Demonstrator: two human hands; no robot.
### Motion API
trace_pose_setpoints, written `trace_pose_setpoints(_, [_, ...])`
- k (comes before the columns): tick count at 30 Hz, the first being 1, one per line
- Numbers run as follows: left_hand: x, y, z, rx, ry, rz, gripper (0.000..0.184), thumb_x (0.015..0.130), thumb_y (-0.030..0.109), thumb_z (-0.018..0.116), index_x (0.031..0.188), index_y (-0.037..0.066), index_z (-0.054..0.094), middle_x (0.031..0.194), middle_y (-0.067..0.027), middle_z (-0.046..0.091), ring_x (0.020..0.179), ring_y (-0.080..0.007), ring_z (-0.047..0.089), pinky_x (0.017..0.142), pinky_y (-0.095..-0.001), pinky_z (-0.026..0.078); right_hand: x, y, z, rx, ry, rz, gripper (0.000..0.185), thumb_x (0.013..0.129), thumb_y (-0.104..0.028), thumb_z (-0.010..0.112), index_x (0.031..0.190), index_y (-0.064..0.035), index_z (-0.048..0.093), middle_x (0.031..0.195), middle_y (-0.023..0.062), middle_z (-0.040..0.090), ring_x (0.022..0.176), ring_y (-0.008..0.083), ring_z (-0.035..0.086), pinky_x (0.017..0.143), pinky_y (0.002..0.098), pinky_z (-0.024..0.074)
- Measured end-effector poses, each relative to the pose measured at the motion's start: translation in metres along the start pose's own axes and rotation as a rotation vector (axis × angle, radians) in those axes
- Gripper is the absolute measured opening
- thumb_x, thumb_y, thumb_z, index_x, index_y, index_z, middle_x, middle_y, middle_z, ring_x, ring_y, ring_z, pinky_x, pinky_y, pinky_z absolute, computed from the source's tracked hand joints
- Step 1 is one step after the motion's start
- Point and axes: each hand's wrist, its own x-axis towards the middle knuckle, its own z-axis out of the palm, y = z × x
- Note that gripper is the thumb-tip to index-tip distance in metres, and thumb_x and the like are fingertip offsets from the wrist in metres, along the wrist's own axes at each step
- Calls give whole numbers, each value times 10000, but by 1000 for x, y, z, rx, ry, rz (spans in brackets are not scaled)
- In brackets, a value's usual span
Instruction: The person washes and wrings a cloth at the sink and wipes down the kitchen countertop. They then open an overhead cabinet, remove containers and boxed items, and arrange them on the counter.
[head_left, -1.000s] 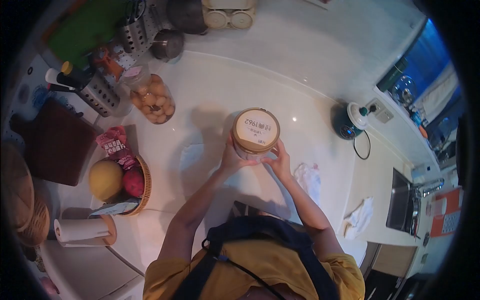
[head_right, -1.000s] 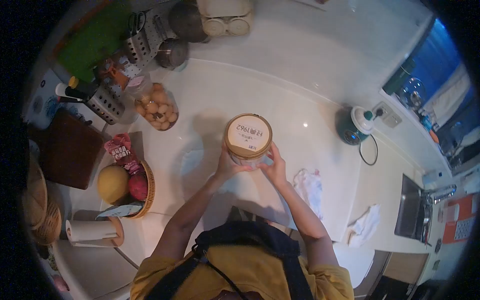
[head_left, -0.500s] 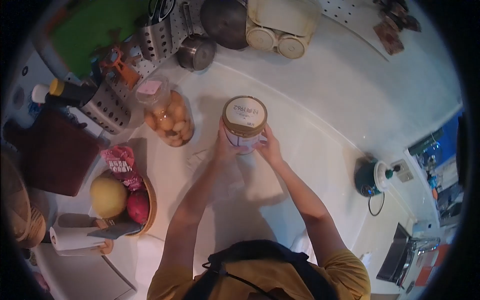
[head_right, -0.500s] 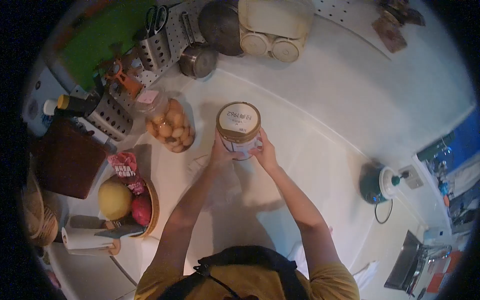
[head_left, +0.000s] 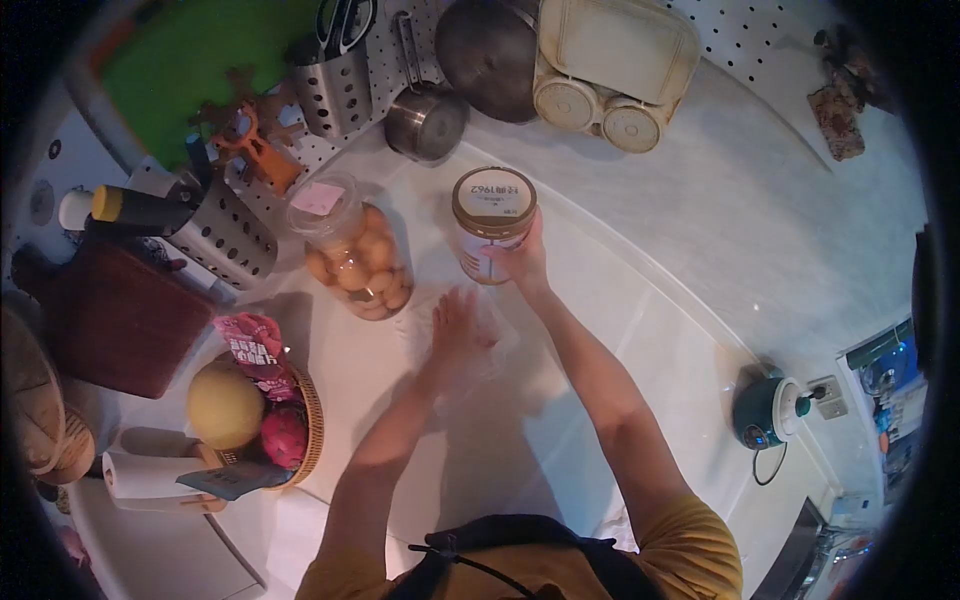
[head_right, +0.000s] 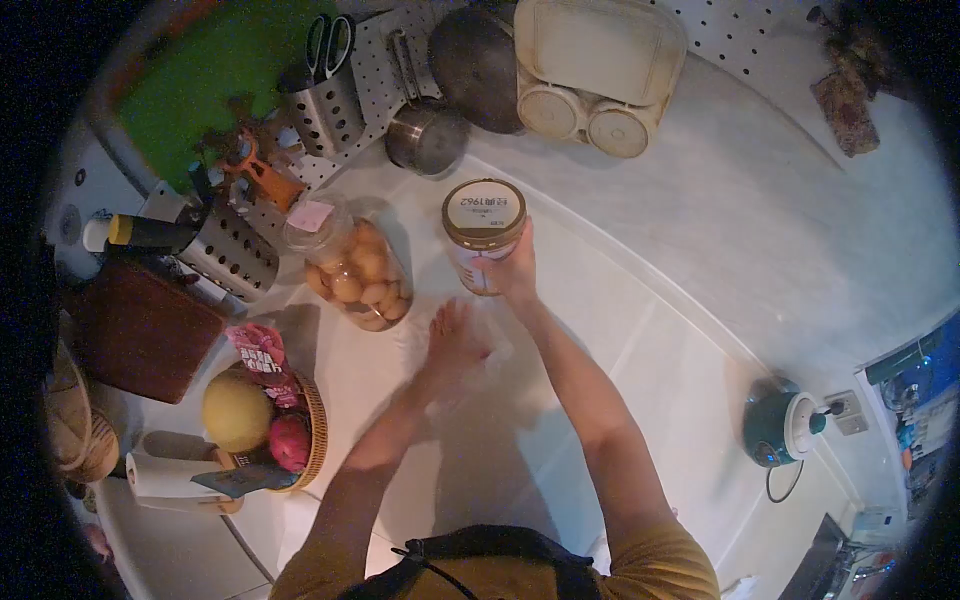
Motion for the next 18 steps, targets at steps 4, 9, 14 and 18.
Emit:
trace_pose_setpoints(4, [-60,-16,18,39,136,197,873,698,408,698,1368,42,275,1427,-281,145,1317,-461,143,1060,-557,129,16,-11,-5,-19,-12,179,958,543,-58,830,1316,-59,266,1215,110,516,1126,224,501,953,331,412])
trace_pose_setpoints(9, [-100,-6,-9,-2,-62,238,830,694,445,685,1328,38,338,1407,-277,200,1304,-467,171,1051,-563,155,28,12,-6,-53,-17,151,916,573,-97,822,1310,-60,279,1213,126,518,1139,252,499,957,346,406])
trace_pose_setpoints(14, [-115,8,-38,-58,-142,169,710,661,413,726,1247,106,467,1392,-178,285,1287,-468,211,1028,-567,206,6,6,-20,-288,42,376,909,673,-169,767,1390,-90,213,1268,218,467,1149,255,495,879,350,444])
trace_pose_setpoints(18, [-103,37,-86,-254,116,377,617,678,389,728,1199,128,526,1369,-154,338,1284,-449,238,1024,-546,237,-41,-65,-56,-15,-2,372,747,754,-83,686,1373,-62,269,1309,239,408,1019,229,558,761,309,491])
